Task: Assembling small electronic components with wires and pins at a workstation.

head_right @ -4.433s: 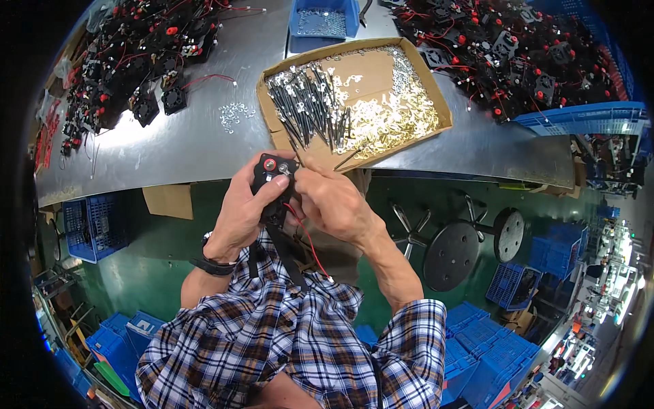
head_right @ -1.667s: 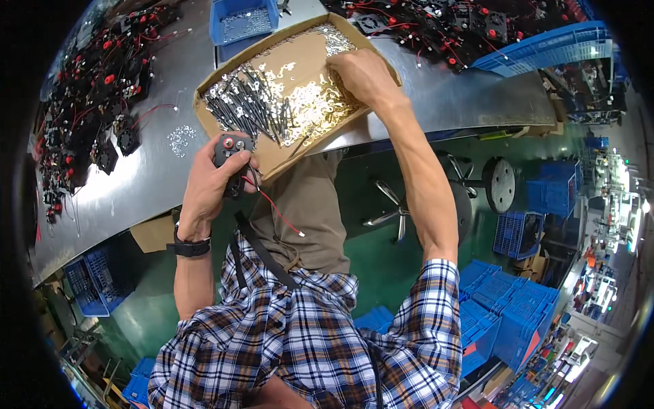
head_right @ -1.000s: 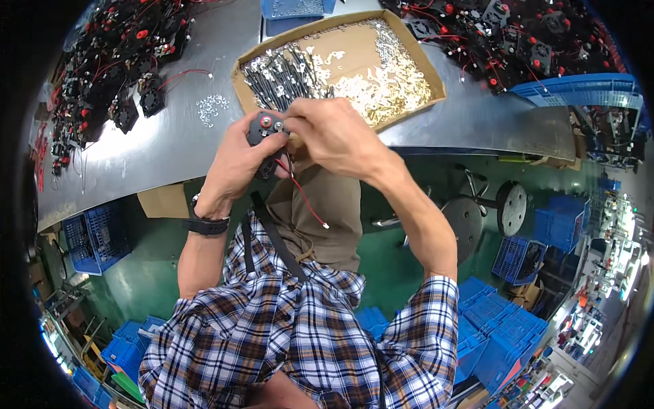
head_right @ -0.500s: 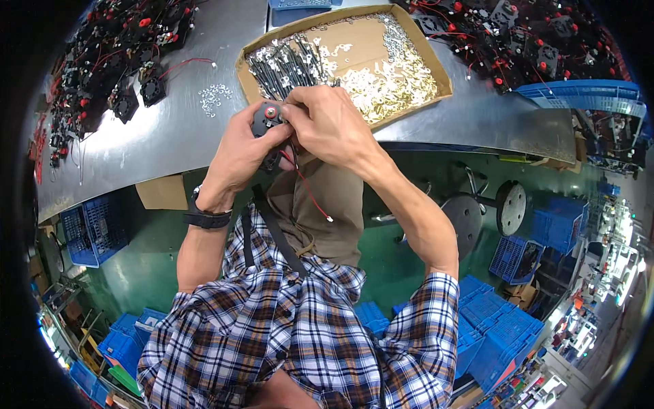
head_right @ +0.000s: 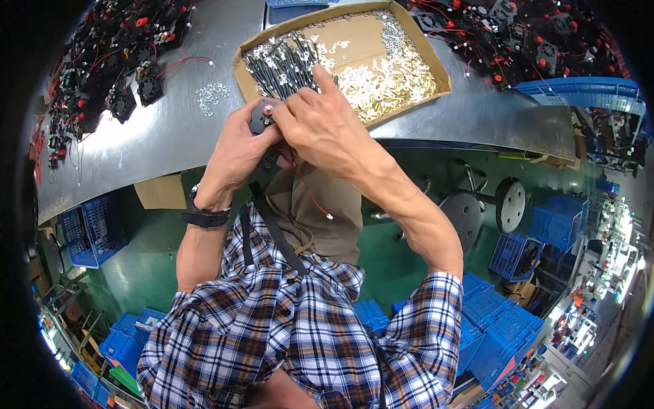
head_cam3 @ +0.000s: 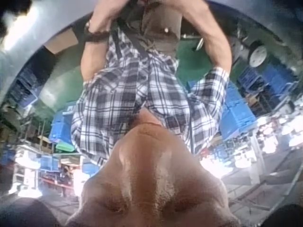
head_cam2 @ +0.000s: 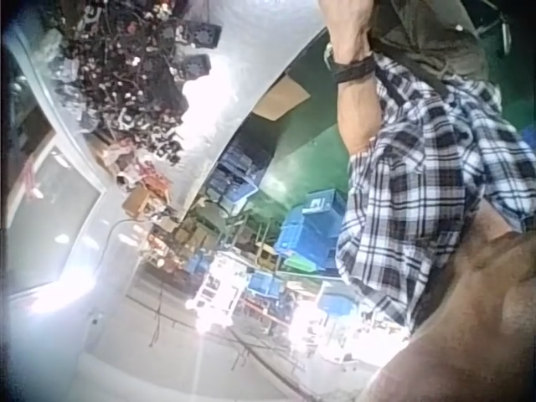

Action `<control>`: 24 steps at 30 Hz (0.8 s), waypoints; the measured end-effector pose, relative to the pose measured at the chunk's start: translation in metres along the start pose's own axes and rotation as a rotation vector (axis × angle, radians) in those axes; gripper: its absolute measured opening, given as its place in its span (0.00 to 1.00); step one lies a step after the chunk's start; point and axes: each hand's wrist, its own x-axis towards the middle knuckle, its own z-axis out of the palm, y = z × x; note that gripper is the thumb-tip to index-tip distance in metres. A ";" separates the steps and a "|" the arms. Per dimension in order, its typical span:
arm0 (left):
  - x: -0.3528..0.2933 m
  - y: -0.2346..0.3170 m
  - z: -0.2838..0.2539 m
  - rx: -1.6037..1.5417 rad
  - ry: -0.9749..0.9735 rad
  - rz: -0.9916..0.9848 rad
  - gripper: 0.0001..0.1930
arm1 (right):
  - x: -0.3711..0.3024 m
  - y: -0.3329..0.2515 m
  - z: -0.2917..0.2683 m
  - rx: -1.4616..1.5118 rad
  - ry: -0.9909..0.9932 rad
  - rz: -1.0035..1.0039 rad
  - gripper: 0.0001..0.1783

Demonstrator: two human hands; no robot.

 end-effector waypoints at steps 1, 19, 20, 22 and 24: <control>0.001 0.000 -0.001 -0.002 0.000 -0.005 0.10 | 0.000 0.000 0.003 0.000 0.002 0.001 0.14; 0.000 0.002 0.001 0.063 -0.011 0.012 0.13 | 0.002 -0.011 -0.004 0.744 0.036 0.711 0.13; 0.000 0.001 0.000 0.062 -0.011 0.012 0.13 | 0.003 -0.012 -0.003 0.744 0.035 0.711 0.13; 0.000 -0.002 -0.003 0.108 -0.004 0.027 0.13 | 0.004 -0.014 -0.001 0.730 0.017 0.760 0.12; 0.000 -0.001 -0.003 0.085 -0.006 0.019 0.13 | 0.005 -0.016 -0.002 0.758 0.016 0.784 0.12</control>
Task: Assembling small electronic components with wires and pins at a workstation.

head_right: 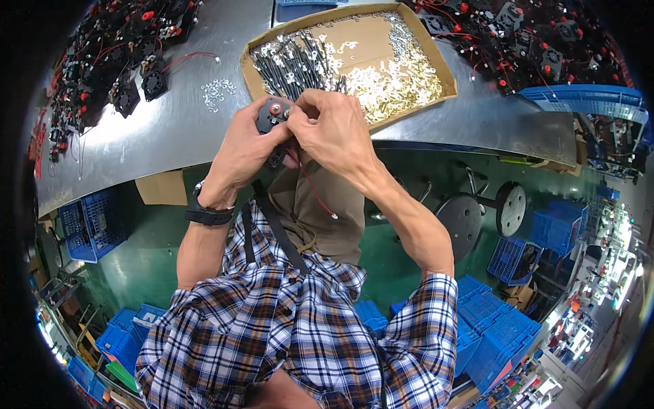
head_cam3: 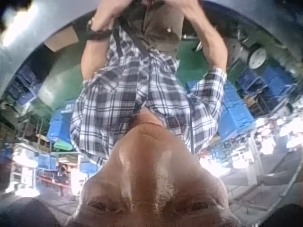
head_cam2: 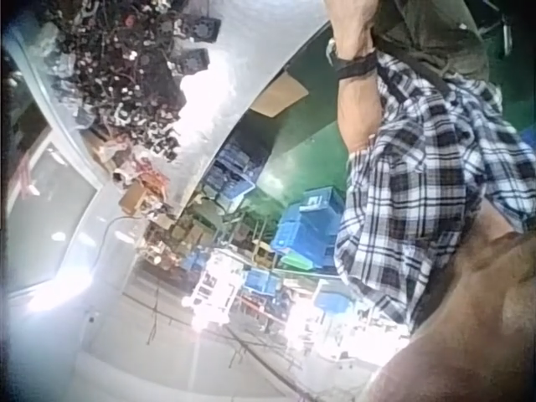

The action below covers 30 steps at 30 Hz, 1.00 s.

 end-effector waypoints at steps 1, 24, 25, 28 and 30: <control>-0.001 0.001 0.001 -0.023 -0.002 -0.008 0.13 | -0.001 -0.001 0.000 0.028 -0.004 0.026 0.11; -0.003 0.008 0.003 0.038 -0.005 0.016 0.14 | 0.013 0.034 -0.001 -0.524 0.170 -0.831 0.08; -0.003 0.009 0.004 0.070 -0.016 0.002 0.14 | 0.012 0.035 -0.002 -0.560 0.106 -0.833 0.08; -0.002 0.005 0.000 -0.073 -0.042 -0.083 0.16 | 0.018 0.032 -0.008 -0.637 0.011 -0.768 0.09; -0.004 0.005 0.000 -0.051 -0.032 -0.030 0.16 | 0.014 0.023 -0.004 -0.533 0.120 -0.782 0.10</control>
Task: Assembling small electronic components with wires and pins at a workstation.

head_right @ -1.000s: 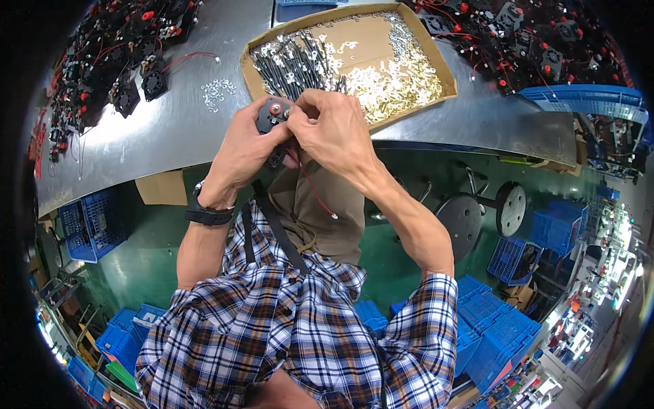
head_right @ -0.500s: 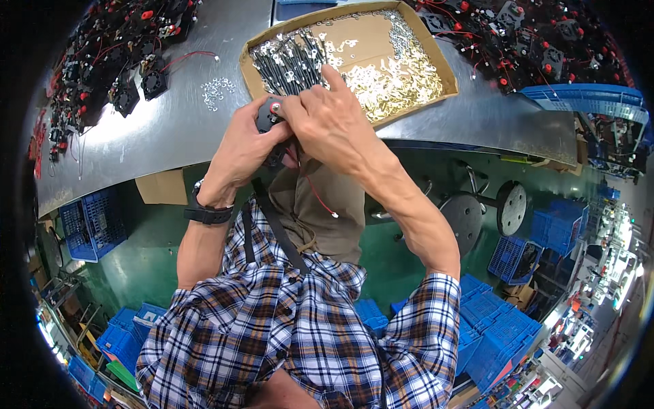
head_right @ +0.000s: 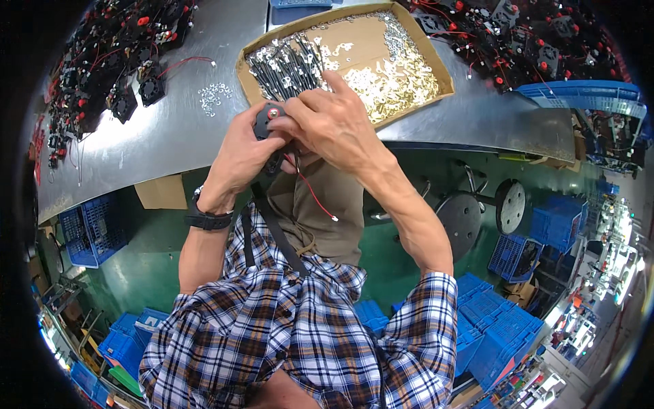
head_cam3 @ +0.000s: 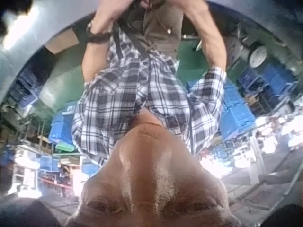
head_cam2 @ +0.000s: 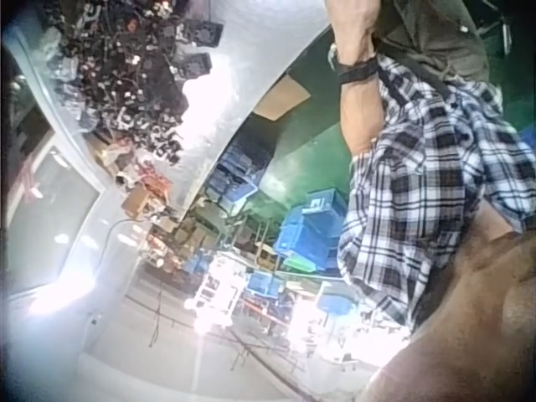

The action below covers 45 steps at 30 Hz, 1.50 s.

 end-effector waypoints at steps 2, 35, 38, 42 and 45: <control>0.002 -0.004 0.001 0.018 0.006 0.047 0.16 | -0.007 -0.004 0.000 0.069 0.056 0.046 0.08; 0.003 0.002 0.001 -0.013 0.005 -0.016 0.11 | 0.022 0.031 -0.017 0.598 -0.089 0.523 0.13; 0.005 -0.003 0.002 0.106 0.032 0.115 0.11 | 0.015 -0.018 -0.019 0.842 -0.155 0.801 0.12; 0.005 -0.005 0.005 0.077 0.022 0.137 0.11 | 0.004 -0.020 0.004 0.827 0.049 0.783 0.12; 0.005 -0.007 0.000 0.112 0.025 0.141 0.12 | 0.004 -0.024 0.007 0.817 0.050 0.822 0.12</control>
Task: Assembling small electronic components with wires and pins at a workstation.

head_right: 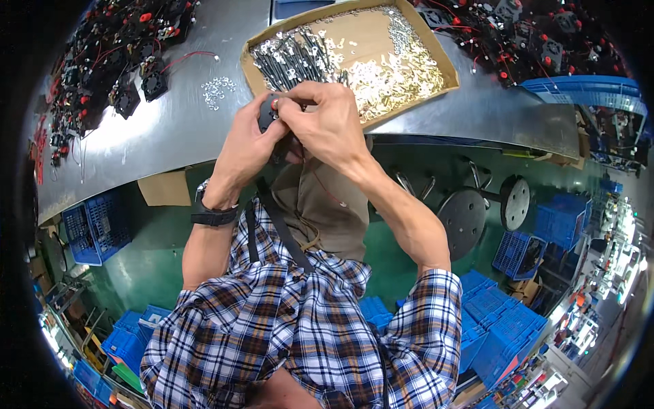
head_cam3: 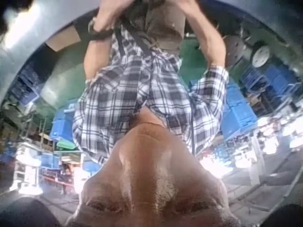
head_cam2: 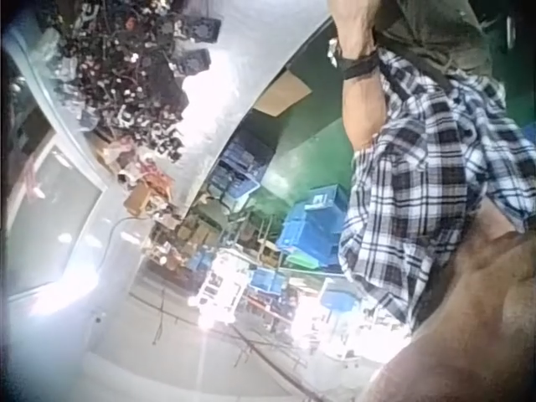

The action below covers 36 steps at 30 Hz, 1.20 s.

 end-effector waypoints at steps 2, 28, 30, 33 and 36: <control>-0.002 0.000 0.000 0.175 0.029 0.125 0.12 | -0.003 -0.011 0.002 0.041 0.005 0.050 0.14; -0.036 0.025 -0.012 -0.219 -0.112 -0.174 0.16 | 0.081 0.062 -0.144 -1.063 0.264 -0.167 0.13; -0.023 0.030 -0.003 -0.198 -0.152 -0.171 0.15 | 0.087 0.069 -0.158 -1.021 0.294 -0.200 0.15; -0.005 0.026 0.008 -0.177 -0.162 -0.162 0.13 | 0.101 0.064 -0.158 -1.124 0.120 -0.402 0.17; 0.008 0.022 0.018 -0.151 -0.173 -0.167 0.12 | 0.117 0.081 -0.169 -1.228 0.022 -0.523 0.18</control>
